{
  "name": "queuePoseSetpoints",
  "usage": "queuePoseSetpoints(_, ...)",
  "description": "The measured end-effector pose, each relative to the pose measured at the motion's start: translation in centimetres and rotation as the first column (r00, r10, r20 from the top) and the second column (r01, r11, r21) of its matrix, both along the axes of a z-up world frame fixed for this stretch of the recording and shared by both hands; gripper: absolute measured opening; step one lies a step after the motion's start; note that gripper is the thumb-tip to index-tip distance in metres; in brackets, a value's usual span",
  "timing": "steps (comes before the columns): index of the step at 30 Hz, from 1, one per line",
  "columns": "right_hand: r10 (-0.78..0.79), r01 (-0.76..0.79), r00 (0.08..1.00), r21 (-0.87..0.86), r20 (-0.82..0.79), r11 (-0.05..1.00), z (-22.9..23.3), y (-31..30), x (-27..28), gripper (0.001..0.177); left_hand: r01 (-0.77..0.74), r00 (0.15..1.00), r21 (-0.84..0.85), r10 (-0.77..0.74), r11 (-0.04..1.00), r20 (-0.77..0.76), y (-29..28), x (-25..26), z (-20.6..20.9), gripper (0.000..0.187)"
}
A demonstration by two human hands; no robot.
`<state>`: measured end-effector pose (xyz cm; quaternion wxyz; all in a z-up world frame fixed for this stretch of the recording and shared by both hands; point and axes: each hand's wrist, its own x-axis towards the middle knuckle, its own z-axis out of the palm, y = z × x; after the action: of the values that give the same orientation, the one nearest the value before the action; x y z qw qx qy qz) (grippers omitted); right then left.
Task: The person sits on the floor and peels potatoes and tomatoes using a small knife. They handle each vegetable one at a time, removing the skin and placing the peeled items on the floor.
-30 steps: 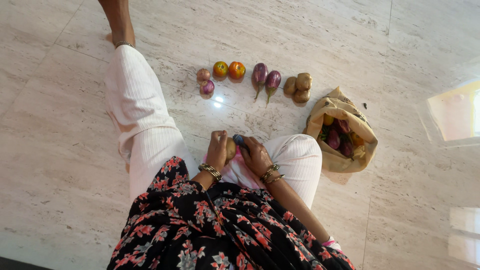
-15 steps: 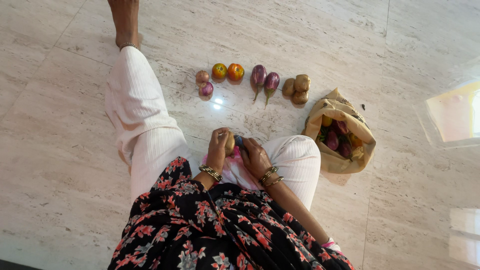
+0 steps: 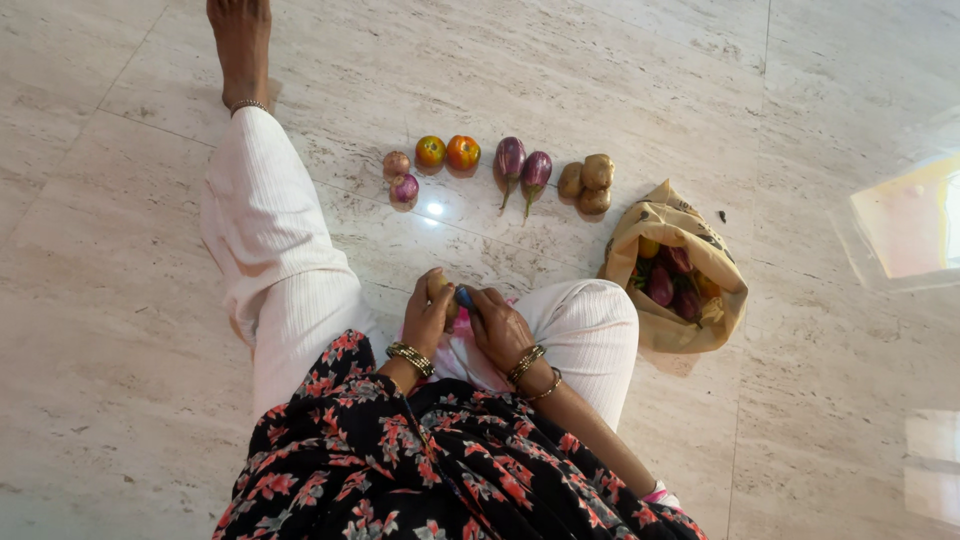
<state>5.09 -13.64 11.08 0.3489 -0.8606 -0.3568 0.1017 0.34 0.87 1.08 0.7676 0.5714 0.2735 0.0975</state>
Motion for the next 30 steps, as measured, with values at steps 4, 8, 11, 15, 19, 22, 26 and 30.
queuePoseSetpoints(4,-0.049,0.049,0.999,-0.007,-0.021,0.999,0.5,-0.2,0.9,0.04,0.045,0.998,-0.077,-0.041,0.996,0.054,-0.9,0.0,-0.3,0.048)
queuePoseSetpoints(8,-0.034,0.039,0.998,0.113,-0.046,0.993,0.7,-0.7,1.0,0.04,0.001,1.0,-0.144,0.0,0.99,0.009,-1.0,0.1,0.3,0.044)
queuePoseSetpoints(11,-0.042,0.05,0.998,0.197,-0.044,0.979,0.7,-0.8,1.4,0.038,0.04,0.998,-0.147,-0.033,0.988,0.052,-0.9,0.1,1.1,0.043)
queuePoseSetpoints(15,-0.078,0.12,0.95,0.123,-0.301,0.985,0.9,-1.0,2.5,0.037,0.143,0.955,0.044,-0.15,0.989,0.257,-1.3,0.2,3.7,0.043)
queuePoseSetpoints(19,-0.11,0.178,0.844,0.08,-0.525,0.981,1.0,-1.3,3.5,0.038,0.249,0.945,0.048,-0.253,0.967,0.205,-1.5,0.3,6.2,0.046)
queuePoseSetpoints(22,-0.087,0.213,0.897,0.253,-0.433,0.944,0.6,-2.5,6.6,0.043,0.29,0.951,0.031,-0.292,0.956,0.1,-2.1,0.9,6.3,0.051)
queuePoseSetpoints(26,-0.488,0.529,0.814,0.056,-0.315,0.846,0.6,-7.0,16.7,0.048,0.373,0.928,0.045,-0.373,0.927,0.007,-2.3,1.2,4.2,0.046)
queuePoseSetpoints(30,-0.534,0.545,0.835,-0.078,0.131,0.835,0.4,-12.4,27.8,0.045,0.409,0.911,-0.038,-0.41,0.912,-0.031,-2.6,1.5,2.8,0.041)
